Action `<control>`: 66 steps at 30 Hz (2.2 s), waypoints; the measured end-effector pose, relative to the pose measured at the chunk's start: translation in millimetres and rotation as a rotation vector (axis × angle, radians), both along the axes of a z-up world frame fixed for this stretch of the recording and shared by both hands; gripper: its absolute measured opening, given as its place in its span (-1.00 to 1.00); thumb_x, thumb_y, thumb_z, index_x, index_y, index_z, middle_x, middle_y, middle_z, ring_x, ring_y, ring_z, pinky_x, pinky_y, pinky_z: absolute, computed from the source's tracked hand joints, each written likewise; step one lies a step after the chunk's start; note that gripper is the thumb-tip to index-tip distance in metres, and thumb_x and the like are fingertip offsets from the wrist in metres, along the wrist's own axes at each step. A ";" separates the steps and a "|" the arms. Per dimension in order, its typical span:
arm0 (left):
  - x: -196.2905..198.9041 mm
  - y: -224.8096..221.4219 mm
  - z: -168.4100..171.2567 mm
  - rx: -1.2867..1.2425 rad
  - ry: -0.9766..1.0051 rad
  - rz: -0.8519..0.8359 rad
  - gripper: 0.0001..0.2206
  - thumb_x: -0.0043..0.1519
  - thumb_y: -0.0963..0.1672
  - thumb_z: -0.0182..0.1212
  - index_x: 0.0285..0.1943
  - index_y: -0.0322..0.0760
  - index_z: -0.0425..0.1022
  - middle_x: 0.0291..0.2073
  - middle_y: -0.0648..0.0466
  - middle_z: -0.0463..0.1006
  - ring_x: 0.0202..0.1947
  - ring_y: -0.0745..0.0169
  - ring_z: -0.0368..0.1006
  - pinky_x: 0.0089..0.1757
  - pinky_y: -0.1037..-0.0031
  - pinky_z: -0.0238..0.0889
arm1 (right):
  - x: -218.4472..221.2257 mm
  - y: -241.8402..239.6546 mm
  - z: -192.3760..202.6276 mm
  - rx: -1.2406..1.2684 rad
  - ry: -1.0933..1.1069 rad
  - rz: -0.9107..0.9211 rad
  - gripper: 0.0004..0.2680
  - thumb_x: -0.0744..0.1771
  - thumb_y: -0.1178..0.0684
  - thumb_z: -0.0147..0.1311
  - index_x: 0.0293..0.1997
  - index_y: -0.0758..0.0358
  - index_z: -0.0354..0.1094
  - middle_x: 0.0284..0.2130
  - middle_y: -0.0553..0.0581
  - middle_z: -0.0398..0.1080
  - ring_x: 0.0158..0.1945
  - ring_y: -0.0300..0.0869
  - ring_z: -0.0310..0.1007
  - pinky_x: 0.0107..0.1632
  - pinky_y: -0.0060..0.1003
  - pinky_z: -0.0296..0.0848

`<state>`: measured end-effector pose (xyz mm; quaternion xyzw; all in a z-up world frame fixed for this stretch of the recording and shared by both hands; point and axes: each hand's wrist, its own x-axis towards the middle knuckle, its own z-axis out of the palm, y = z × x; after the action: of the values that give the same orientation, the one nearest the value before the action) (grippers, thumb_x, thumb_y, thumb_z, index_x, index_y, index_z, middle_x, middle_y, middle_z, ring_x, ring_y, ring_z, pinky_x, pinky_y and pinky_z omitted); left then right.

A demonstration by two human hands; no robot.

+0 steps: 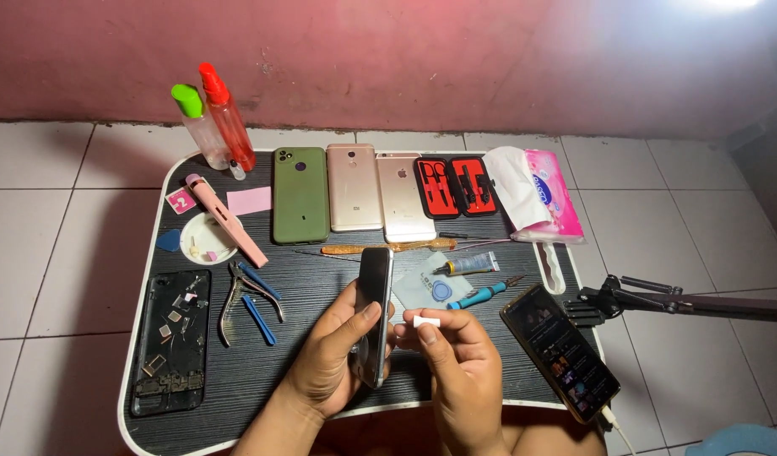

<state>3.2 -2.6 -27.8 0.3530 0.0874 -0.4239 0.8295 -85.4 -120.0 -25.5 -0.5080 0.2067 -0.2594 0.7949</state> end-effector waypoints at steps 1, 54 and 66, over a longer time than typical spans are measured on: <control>-0.1 -0.3 -2.0 0.001 0.001 0.001 -0.50 0.17 -0.11 0.21 0.35 -0.19 0.37 -0.24 0.00 0.34 -0.51 0.22 0.31 -0.63 0.52 0.19 | -1.8 -3.0 -2.1 0.001 0.001 0.001 -0.89 0.32 0.21 0.14 -0.18 0.48 0.44 -0.25 0.43 0.60 -0.28 0.12 0.67 -0.10 -0.06 0.69; 69.5 178.5 -0.2 1.879 -0.998 0.118 -0.93 0.16 -0.05 0.34 -0.30 0.12 0.74 -0.33 0.21 0.58 -0.17 0.03 0.45 -0.29 0.15 0.38 | -8.0 -5.5 -24.1 -1.467 0.187 0.011 -0.86 0.32 0.14 0.27 -0.06 0.26 0.60 -0.27 0.14 0.52 -0.35 -0.23 0.45 -0.17 -0.40 0.49; 69.3 170.1 10.6 1.918 -0.864 -0.026 -0.86 0.22 -0.03 0.18 -0.22 0.06 0.67 -0.12 0.14 0.59 -0.08 -0.09 0.49 -0.19 0.05 0.42 | -7.1 -21.0 -22.8 -1.501 0.134 0.062 -0.85 0.30 0.10 0.25 -0.07 0.20 0.57 -0.34 0.06 0.51 -0.31 -0.22 0.48 -0.17 -0.37 0.47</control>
<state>72.5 167.6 -17.2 0.9839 0.0792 -0.0238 0.1586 -92.5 -141.0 -48.3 -0.9335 0.0080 -0.2766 0.2282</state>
